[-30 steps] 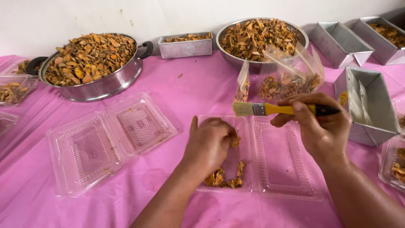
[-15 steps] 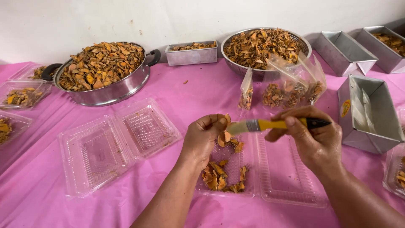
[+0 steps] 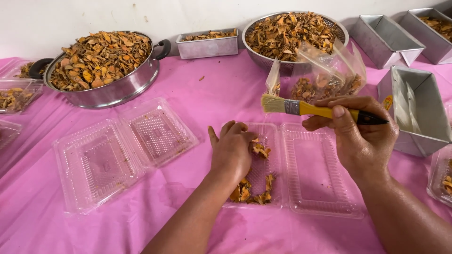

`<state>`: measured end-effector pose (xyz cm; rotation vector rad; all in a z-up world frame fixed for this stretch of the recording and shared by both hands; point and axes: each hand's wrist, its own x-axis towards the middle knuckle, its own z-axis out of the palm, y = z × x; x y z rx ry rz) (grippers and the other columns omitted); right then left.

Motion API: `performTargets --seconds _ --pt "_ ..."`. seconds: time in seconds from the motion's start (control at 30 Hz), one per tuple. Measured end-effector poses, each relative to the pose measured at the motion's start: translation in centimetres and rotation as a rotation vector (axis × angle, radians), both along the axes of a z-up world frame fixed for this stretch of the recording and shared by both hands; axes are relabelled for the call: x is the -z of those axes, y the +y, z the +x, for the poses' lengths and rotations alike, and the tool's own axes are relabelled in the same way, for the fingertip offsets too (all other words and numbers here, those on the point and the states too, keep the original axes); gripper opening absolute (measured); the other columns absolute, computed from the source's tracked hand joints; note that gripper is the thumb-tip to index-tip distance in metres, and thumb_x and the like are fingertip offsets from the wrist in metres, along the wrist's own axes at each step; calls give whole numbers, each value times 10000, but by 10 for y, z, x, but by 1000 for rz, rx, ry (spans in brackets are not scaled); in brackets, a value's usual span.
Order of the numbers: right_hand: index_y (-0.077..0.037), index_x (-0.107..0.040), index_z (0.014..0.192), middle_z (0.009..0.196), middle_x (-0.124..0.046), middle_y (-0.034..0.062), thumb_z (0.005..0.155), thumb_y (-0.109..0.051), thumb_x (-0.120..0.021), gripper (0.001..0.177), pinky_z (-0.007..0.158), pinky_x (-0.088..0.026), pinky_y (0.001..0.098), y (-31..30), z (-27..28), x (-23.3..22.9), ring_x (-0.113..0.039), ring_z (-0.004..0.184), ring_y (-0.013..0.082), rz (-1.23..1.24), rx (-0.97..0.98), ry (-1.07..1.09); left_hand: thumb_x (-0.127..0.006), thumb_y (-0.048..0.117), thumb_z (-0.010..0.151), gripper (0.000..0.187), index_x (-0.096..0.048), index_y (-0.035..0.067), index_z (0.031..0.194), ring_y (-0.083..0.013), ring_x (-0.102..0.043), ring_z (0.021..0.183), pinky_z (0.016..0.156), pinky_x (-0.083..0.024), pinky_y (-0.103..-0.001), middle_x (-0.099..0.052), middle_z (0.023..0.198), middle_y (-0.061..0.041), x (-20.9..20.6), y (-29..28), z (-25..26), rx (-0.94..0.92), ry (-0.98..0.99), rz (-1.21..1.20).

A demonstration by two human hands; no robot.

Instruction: Sorting and packaging dried herb pieces into plastic containers and bags using hands and a brush.

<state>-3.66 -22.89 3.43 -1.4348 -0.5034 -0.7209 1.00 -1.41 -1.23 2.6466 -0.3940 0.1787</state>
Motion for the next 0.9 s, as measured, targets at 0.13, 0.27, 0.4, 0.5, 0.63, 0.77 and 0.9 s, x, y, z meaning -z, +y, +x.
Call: performTargets --seconds 0.13,0.27,0.4,0.5,0.63,0.77,0.9 --pt "54 -574 1082 1072 -681 243 1044 -207 -608 266 741 -702 436 -1 0 -1 -775 778 394 -18 16 9 -702 165 938 114 -812 149 912 -342 -236 1495 1214 7 -814 -579 1270 -52 -52 -2 -35 51 236 342" --pt "68 -574 1073 1015 -695 231 1048 -172 -594 242 722 -695 417 1 -2 0 -775 753 369 -53 20 14 -832 45 780 253 -783 117 1017 -373 -147 1560 1182 41 -840 -391 1565 -103 -51 -8 -42 67 306 589" --pt "63 -579 1079 961 -694 217 1049 -171 -598 237 724 -693 412 1 -1 2 -778 742 359 -64 26 32 -814 61 796 302 -750 123 1084 -369 -208 1538 1179 68 -844 -460 1501 -112 -45 -9 -42 105 316 640" --pt "65 -584 1075 979 -691 234 1039 -189 -610 258 717 -695 414 -2 0 2 -770 738 362 -32 0 35 -679 38 844 255 -743 131 1073 -317 -287 1456 1194 67 -829 -549 1317 -74 -38 -7 -33 106 301 522" --pt "25 -603 1085 1075 -686 259 1029 -132 -637 170 668 -716 448 -9 3 8 -763 758 433 169 -158 -18 -747 240 900 115 -836 179 862 -174 -620 1182 1218 -19 -723 -755 1116 30 -48 2 -28 -25 174 -260" --pt "-9 -630 1071 1108 -716 205 1062 -136 -625 128 667 -755 371 -5 3 3 -807 805 325 108 -374 -120 -729 182 917 113 -818 113 904 -193 -726 962 891 -599 -338 -773 1053 -26 -54 12 -20 -81 285 -754" --pt "36 -652 1015 992 -720 253 984 -112 -635 152 648 -699 390 -8 5 10 -761 584 319 -6 -298 -22 -801 267 830 217 -815 105 974 -150 -750 1009 944 -560 -298 -817 1035 -14 -61 17 -17 -250 381 -982"
